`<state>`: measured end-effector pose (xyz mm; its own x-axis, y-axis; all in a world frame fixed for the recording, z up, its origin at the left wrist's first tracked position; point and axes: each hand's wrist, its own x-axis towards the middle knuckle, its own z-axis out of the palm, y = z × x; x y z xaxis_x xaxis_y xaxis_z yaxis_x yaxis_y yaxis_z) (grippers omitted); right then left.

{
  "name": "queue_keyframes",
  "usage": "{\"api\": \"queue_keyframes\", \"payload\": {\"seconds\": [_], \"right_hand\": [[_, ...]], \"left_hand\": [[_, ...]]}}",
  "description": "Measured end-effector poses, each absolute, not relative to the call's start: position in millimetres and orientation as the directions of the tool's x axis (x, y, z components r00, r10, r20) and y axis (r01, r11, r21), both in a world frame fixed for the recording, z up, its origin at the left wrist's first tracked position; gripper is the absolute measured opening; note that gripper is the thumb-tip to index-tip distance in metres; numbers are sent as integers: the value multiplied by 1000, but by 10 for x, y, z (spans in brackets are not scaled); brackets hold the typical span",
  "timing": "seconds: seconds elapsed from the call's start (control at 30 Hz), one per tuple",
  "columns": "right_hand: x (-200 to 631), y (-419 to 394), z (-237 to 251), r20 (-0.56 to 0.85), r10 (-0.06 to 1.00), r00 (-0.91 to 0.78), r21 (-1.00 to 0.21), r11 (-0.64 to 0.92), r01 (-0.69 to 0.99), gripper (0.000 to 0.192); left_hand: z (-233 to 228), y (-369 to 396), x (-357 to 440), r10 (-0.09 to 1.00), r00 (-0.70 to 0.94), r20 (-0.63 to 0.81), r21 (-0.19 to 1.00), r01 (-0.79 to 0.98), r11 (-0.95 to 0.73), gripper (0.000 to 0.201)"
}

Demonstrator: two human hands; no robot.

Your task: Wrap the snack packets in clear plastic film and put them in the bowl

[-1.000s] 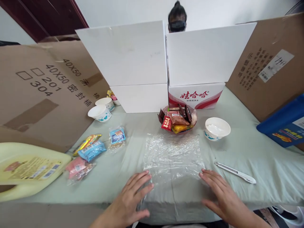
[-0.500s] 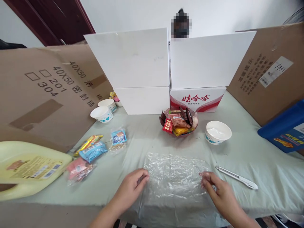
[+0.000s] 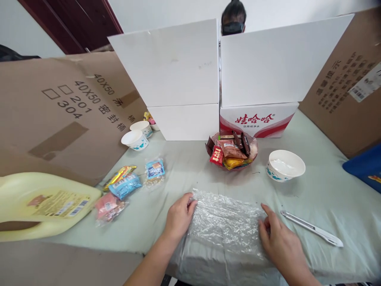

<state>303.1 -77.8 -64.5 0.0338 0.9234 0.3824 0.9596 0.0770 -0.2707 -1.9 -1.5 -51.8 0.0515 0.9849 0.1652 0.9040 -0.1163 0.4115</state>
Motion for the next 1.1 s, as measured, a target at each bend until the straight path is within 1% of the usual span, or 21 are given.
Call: {"api": "queue_keyframes", "payload": {"seconds": [0.13, 0.17, 0.3, 0.33, 0.37, 0.4, 0.47, 0.5, 0.57, 0.6, 0.63, 0.7, 0.73, 0.8, 0.87, 0.93, 1.0, 1.1], "right_hand": [[3015, -792, -625, 371, 928, -25, -249, 125, 960, 33], [3013, -798, -627, 364, 931, -29, -243, 125, 962, 31], [2981, -819, -667, 336, 941, -34, -231, 118, 966, 28], [2966, -822, -680, 333, 942, -36, -229, 118, 966, 29], [2952, -824, -694, 331, 943, -36, -225, 116, 967, 29], [2945, -826, -706, 326, 945, -36, -220, 113, 969, 30], [2969, -826, -720, 306, 951, -40, -214, 110, 971, 31], [3006, -823, -717, 292, 956, -39, -210, 104, 972, 32], [3124, -810, -679, 278, 961, -17, -190, 72, 979, 33], [3190, -800, -643, 285, 958, 4, -165, 45, 985, 33], [3245, -789, -597, 308, 951, 29, -133, 13, 991, 33], [3281, -766, -490, 385, 921, 53, -93, -18, 995, 32], [3250, -756, -444, 417, 908, 35, -94, 5, 996, 31], [3104, -742, -397, 442, 893, -83, -102, 141, 985, 34], [2930, -735, -433, 406, 872, -274, -78, 331, 940, 49], [2831, -734, -539, 348, 856, -382, -42, 422, 906, 68], [2837, -737, -663, 302, 877, -375, -32, 402, 915, 79], [2925, -739, -778, 272, 906, -325, -34, 347, 937, 80]], "left_hand": [[-455, 14, -33, 981, 101, 163, 373, 914, -156, 18], [-409, 13, -29, 976, 116, 183, 356, 918, -175, 19], [-155, -77, 111, 908, 131, 399, 218, 948, -232, 20], [-108, -119, 185, 889, 168, 426, 194, 943, -271, 19], [-80, -162, 271, 875, 241, 420, 185, 921, -343, 19], [-74, -204, 363, 854, 349, 385, 191, 876, -444, 19], [-128, -271, 538, 763, 593, 257, 227, 730, -645, 22], [-178, -293, 606, 707, 682, 185, 248, 664, -705, 32], [-294, -320, 688, 645, 763, 50, 275, 610, -743, 61], [-347, -328, 706, 637, 771, -4, 283, 612, -739, 70], [-390, -335, 715, 637, 769, -46, 290, 621, -728, 75], [-444, -353, 734, 648, 757, -87, 298, 640, -708, 79], [-457, -362, 751, 651, 753, -93, 297, 645, -704, 80], [-466, -375, 792, 655, 751, -83, 290, 647, -705, 81], [-473, -366, 795, 657, 751, -58, 279, 644, -712, 78], [-491, -322, 688, 677, 735, -32, 257, 661, -705, 77], [-525, -254, 440, 730, 683, -14, 213, 716, -665, 78], [-572, -172, -76, 833, 552, 34, 123, 825, -552, 73]]}}
